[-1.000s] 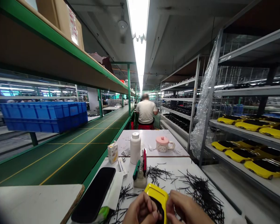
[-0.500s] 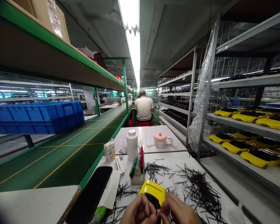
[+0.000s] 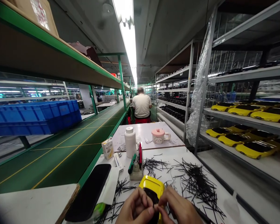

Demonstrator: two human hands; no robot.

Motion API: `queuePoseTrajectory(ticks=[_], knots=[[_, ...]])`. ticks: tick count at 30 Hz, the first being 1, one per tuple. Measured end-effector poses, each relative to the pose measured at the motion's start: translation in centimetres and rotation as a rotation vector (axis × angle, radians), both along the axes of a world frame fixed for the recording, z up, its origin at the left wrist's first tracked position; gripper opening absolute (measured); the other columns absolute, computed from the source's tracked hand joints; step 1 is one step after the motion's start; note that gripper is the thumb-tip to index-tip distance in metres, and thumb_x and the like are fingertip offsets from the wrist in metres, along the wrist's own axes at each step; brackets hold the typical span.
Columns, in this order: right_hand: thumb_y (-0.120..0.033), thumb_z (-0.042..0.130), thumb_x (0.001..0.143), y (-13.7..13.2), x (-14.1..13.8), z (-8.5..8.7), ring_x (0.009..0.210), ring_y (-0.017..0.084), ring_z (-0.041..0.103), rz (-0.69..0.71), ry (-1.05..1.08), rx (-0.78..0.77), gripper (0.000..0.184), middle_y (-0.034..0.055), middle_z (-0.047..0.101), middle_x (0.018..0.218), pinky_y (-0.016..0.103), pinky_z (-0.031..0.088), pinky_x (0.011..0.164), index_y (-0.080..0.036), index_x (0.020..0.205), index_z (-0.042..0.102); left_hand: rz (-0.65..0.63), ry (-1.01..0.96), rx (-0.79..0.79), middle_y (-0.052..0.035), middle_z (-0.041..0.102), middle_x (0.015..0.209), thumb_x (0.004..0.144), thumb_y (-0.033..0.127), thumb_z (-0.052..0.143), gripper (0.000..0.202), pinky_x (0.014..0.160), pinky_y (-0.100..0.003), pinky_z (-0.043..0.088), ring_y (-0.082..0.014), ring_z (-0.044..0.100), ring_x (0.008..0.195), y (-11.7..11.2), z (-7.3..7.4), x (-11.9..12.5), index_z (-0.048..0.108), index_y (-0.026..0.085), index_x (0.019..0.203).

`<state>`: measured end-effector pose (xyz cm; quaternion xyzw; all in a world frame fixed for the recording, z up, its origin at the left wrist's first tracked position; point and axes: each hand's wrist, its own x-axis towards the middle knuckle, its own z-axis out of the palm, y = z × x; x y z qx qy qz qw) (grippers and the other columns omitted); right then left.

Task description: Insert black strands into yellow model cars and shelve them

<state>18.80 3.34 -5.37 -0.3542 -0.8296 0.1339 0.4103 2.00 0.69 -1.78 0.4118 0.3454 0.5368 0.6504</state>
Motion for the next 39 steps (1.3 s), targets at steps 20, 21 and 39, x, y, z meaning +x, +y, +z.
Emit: queuePoseTrajectory(ticks=[20, 21, 39], knots=[[-0.036, 0.049, 0.093, -1.0, 0.8, 2.9, 0.062, 0.011, 0.045, 0.197, 0.199, -0.608, 0.020, -0.0003, 0.050, 0.072, 0.023, 0.037, 0.055, -0.019, 0.084, 0.053, 0.005, 0.084, -0.012, 0.0023, 0.057, 0.071, 0.067, 0.031, 0.081, 0.037, 0.066, -0.021, 0.041, -0.0096, 0.056, 0.066, -0.8, 1.3, 0.1, 0.047, 0.017, 0.070], [-0.040, 0.052, 0.091, -0.9, 1.0, 3.1, 0.058, 0.009, 0.041, 0.244, 0.290, -0.749, 0.022, -0.0020, 0.048, 0.069, 0.021, 0.035, 0.052, -0.019, 0.085, 0.053, -0.006, 0.108, -0.012, 0.0020, 0.058, 0.072, 0.070, 0.029, 0.078, 0.034, 0.067, -0.022, 0.042, -0.0102, 0.057, 0.067, -0.9, 1.6, 0.2, 0.046, 0.017, 0.071], [-0.037, 0.071, 0.080, -0.1, 1.6, 3.4, 0.043, 0.003, 0.021, 0.492, 0.671, -1.325, 0.025, -0.0108, 0.032, 0.051, 0.017, 0.016, 0.040, -0.015, 0.083, 0.059, 0.011, 0.387, 0.103, -0.0018, 0.060, 0.083, 0.083, 0.023, 0.065, 0.016, 0.065, -0.021, 0.042, -0.0097, 0.053, 0.069, -1.4, 1.6, 0.5, 0.050, 0.017, 0.081]])
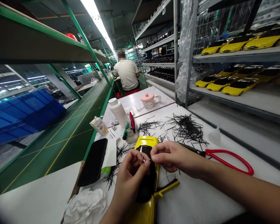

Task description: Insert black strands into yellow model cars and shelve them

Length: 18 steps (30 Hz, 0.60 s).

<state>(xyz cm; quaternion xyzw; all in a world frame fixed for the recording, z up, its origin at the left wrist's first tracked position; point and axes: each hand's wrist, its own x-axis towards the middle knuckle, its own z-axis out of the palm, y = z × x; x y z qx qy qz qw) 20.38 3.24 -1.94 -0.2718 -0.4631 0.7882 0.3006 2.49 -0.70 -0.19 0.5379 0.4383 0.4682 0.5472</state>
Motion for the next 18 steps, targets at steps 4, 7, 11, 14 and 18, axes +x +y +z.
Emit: queuePoseTrajectory(ticks=[4, 7, 11, 14, 18], knots=[[-0.035, 0.072, 0.079, 0.09, 0.08, -0.05, 0.043, 0.003, 0.020, 0.001, -0.004, -0.002, 0.024, -0.0110, 0.032, 0.051, 0.017, 0.016, 0.040, -0.015, 0.082, 0.058, -0.011, -0.006, -0.003, -0.0016, 0.060, 0.083, 0.082, 0.024, 0.065, 0.016, 0.065, -0.021, 0.042, -0.0095, 0.052, 0.069, -0.01, -0.06, -0.03, 0.050, 0.017, 0.081], [-0.034, 0.073, 0.078, 0.10, 0.08, -0.01, 0.043, 0.002, 0.021, 0.003, -0.017, -0.009, 0.024, -0.0107, 0.033, 0.051, 0.017, 0.016, 0.040, -0.015, 0.081, 0.058, -0.012, -0.003, -0.013, -0.0017, 0.060, 0.082, 0.081, 0.026, 0.066, 0.017, 0.064, -0.021, 0.042, -0.0100, 0.052, 0.069, -0.05, -0.02, -0.03, 0.051, 0.017, 0.081], [-0.036, 0.074, 0.077, 0.17, 0.07, -0.02, 0.042, 0.002, 0.021, 0.013, -0.036, 0.002, 0.026, -0.0103, 0.036, 0.052, 0.017, 0.016, 0.039, -0.015, 0.081, 0.058, -0.019, 0.014, -0.010, -0.0016, 0.059, 0.082, 0.082, 0.026, 0.066, 0.018, 0.064, -0.021, 0.042, -0.0101, 0.051, 0.068, -0.08, 0.08, -0.01, 0.050, 0.018, 0.080], [-0.037, 0.074, 0.077, 0.22, 0.04, -0.02, 0.043, 0.002, 0.021, 0.016, -0.042, 0.004, 0.027, -0.0101, 0.037, 0.052, 0.017, 0.017, 0.039, -0.015, 0.082, 0.058, -0.021, 0.028, -0.007, -0.0023, 0.060, 0.083, 0.082, 0.027, 0.065, 0.018, 0.064, -0.021, 0.042, -0.0102, 0.051, 0.068, -0.13, 0.18, -0.01, 0.050, 0.017, 0.080], [-0.037, 0.073, 0.077, 0.19, -0.01, 0.07, 0.043, 0.003, 0.021, 0.019, -0.042, -0.007, 0.027, -0.0103, 0.035, 0.051, 0.017, 0.016, 0.039, -0.015, 0.081, 0.058, -0.018, 0.024, -0.021, -0.0028, 0.060, 0.084, 0.081, 0.029, 0.066, 0.020, 0.065, -0.021, 0.042, -0.0109, 0.052, 0.070, -0.18, 0.26, -0.02, 0.050, 0.018, 0.081]])
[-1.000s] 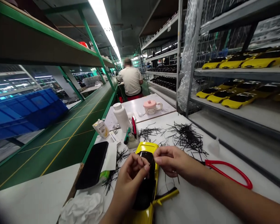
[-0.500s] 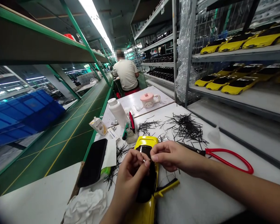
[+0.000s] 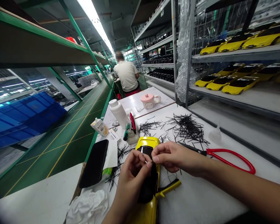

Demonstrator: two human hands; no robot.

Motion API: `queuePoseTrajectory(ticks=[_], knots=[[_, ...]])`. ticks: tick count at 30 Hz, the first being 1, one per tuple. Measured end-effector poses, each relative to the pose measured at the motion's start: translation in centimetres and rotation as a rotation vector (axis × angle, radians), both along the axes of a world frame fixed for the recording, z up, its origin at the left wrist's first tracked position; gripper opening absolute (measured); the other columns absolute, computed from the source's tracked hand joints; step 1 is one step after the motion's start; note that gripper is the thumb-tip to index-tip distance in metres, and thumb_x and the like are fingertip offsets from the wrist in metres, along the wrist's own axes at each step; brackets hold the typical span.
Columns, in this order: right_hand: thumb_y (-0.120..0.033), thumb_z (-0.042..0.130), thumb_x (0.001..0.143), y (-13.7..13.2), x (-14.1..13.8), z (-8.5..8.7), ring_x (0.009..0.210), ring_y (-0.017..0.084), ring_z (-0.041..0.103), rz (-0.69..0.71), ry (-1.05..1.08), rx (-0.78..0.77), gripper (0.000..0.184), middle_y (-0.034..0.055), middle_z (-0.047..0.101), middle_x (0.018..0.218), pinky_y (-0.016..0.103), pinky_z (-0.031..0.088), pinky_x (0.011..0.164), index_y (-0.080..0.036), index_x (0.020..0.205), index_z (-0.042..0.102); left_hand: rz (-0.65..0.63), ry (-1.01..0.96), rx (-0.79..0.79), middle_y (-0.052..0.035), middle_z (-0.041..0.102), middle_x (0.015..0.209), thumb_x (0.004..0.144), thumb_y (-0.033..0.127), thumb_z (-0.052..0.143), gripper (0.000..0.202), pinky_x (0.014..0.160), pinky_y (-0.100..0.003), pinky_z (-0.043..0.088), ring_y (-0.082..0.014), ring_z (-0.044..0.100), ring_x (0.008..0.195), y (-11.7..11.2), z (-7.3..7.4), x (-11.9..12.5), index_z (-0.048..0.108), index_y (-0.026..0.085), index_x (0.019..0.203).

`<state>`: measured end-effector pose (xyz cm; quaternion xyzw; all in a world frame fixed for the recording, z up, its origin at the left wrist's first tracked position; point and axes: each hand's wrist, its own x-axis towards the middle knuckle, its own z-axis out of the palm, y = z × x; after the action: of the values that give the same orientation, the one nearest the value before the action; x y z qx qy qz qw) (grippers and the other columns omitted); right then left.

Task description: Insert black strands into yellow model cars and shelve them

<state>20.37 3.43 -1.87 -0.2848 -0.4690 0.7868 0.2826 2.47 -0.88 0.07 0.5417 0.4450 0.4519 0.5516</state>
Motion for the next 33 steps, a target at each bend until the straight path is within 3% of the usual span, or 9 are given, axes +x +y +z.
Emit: queuePoseTrajectory(ticks=[16, 24, 33], knots=[[-0.033, 0.073, 0.077, 0.00, -0.12, -0.23, 0.041, 0.002, 0.021, 0.030, 0.017, -0.036, 0.023, -0.0108, 0.034, 0.049, 0.017, 0.017, 0.039, -0.015, 0.079, 0.059, -0.001, 0.054, 0.019, -0.0022, 0.059, 0.083, 0.081, 0.027, 0.065, 0.018, 0.065, -0.022, 0.041, -0.0105, 0.051, 0.069, 0.03, 0.04, 0.02, 0.050, 0.017, 0.079], [-0.039, 0.073, 0.077, -0.05, -0.10, -0.33, 0.041, 0.002, 0.022, 0.032, 0.009, -0.023, 0.028, -0.0108, 0.035, 0.049, 0.018, 0.019, 0.039, -0.015, 0.080, 0.058, 0.003, 0.050, 0.020, -0.0017, 0.058, 0.081, 0.081, 0.025, 0.065, 0.018, 0.065, -0.022, 0.041, -0.0111, 0.051, 0.070, 0.04, -0.01, 0.09, 0.050, 0.017, 0.078], [-0.033, 0.073, 0.077, -0.15, -0.18, -0.19, 0.041, 0.002, 0.023, 0.026, 0.029, -0.031, 0.022, -0.0111, 0.034, 0.048, 0.017, 0.019, 0.039, -0.015, 0.079, 0.058, 0.002, 0.053, 0.015, -0.0018, 0.058, 0.082, 0.082, 0.024, 0.064, 0.018, 0.065, -0.022, 0.041, -0.0107, 0.051, 0.069, 0.04, 0.08, 0.13, 0.048, 0.018, 0.078]])
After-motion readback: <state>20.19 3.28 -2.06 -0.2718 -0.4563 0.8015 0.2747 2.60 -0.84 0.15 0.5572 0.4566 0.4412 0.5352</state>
